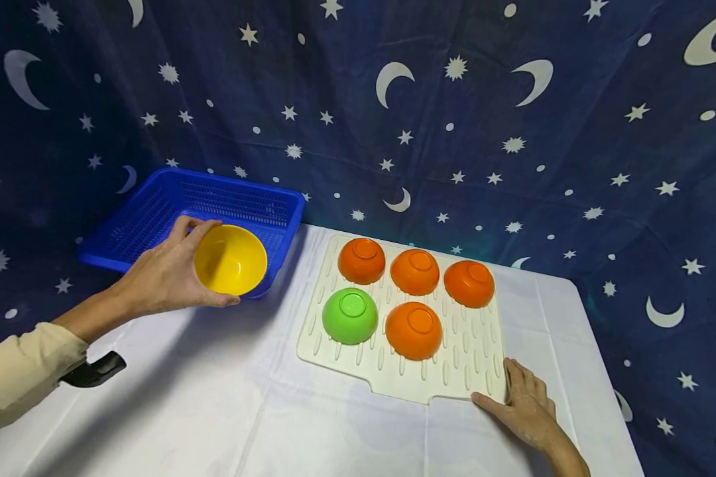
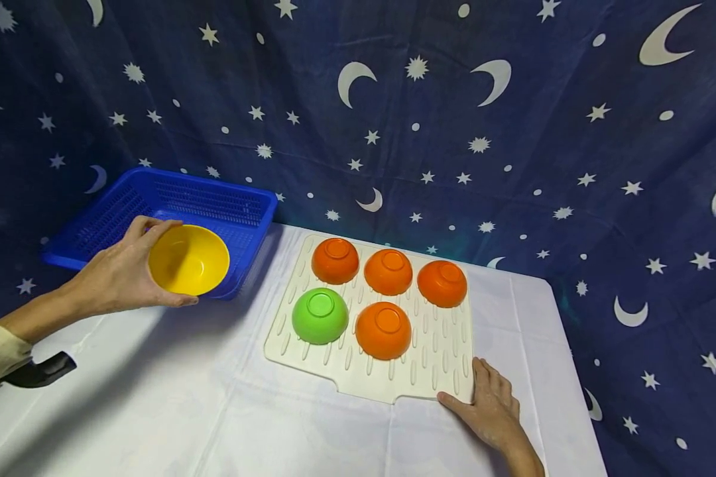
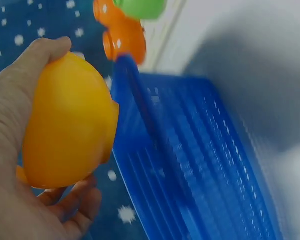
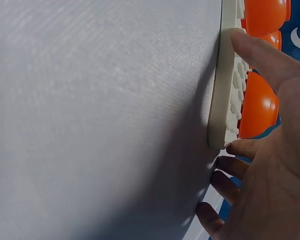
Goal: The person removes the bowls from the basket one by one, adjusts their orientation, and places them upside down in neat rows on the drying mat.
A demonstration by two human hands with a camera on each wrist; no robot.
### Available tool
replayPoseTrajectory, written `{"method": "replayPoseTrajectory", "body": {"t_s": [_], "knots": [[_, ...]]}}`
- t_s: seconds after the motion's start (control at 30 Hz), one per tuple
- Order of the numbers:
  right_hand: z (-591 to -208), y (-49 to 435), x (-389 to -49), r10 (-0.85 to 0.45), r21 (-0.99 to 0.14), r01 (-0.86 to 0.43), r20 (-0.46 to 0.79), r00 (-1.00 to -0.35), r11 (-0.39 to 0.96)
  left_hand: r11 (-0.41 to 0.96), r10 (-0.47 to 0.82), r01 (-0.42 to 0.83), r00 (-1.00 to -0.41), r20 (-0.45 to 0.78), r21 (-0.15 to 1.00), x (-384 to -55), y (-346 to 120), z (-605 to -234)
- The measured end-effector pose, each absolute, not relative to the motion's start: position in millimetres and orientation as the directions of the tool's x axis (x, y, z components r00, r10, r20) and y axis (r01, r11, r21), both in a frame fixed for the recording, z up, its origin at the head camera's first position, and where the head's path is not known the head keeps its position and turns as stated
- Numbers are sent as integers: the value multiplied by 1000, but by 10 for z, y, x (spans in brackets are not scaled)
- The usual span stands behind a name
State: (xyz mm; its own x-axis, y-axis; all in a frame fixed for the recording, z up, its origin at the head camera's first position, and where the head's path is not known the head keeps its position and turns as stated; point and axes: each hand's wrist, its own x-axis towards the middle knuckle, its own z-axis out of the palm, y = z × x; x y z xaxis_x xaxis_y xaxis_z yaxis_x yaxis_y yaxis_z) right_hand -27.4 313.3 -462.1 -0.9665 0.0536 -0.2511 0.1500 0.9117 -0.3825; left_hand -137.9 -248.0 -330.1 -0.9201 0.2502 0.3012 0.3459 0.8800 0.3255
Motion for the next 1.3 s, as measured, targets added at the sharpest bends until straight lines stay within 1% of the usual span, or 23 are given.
{"method": "replayPoseTrajectory", "body": {"t_s": [0.17,0.33,0.47,0.6,0.83,1.07,1.17,1.3], "knots": [[-4624,3112,-278,64,-383,157,-245,-967,910,855,268,374,-911,312,359,-1121,-2290,-3305],[-4635,3111,-268,69,-405,165,-240,-968,899,829,262,350,-932,252,435,-855,-2065,-3411],[-4663,3111,-247,54,-437,141,-207,-977,888,802,253,313,-950,186,509,-646,-1926,-3571],[-4690,3108,-223,59,-435,134,-180,-982,891,777,249,288,-957,147,560,-504,-1844,-3737],[-4694,3091,-186,64,-434,134,-173,-983,891,757,252,279,-959,131,591,-402,-1746,-3902],[-4684,3036,-135,66,-454,129,-153,-986,882,708,255,287,-956,145,646,-358,-1598,-4009],[-4691,2964,-99,81,-464,112,-86,-993,879,696,240,275,-960,146,664,-344,-1519,-4048],[-4683,2775,-39,83,-460,52,47,-995,886,665,226,263,-963,147,699,-326,-1419,-4091]]}}
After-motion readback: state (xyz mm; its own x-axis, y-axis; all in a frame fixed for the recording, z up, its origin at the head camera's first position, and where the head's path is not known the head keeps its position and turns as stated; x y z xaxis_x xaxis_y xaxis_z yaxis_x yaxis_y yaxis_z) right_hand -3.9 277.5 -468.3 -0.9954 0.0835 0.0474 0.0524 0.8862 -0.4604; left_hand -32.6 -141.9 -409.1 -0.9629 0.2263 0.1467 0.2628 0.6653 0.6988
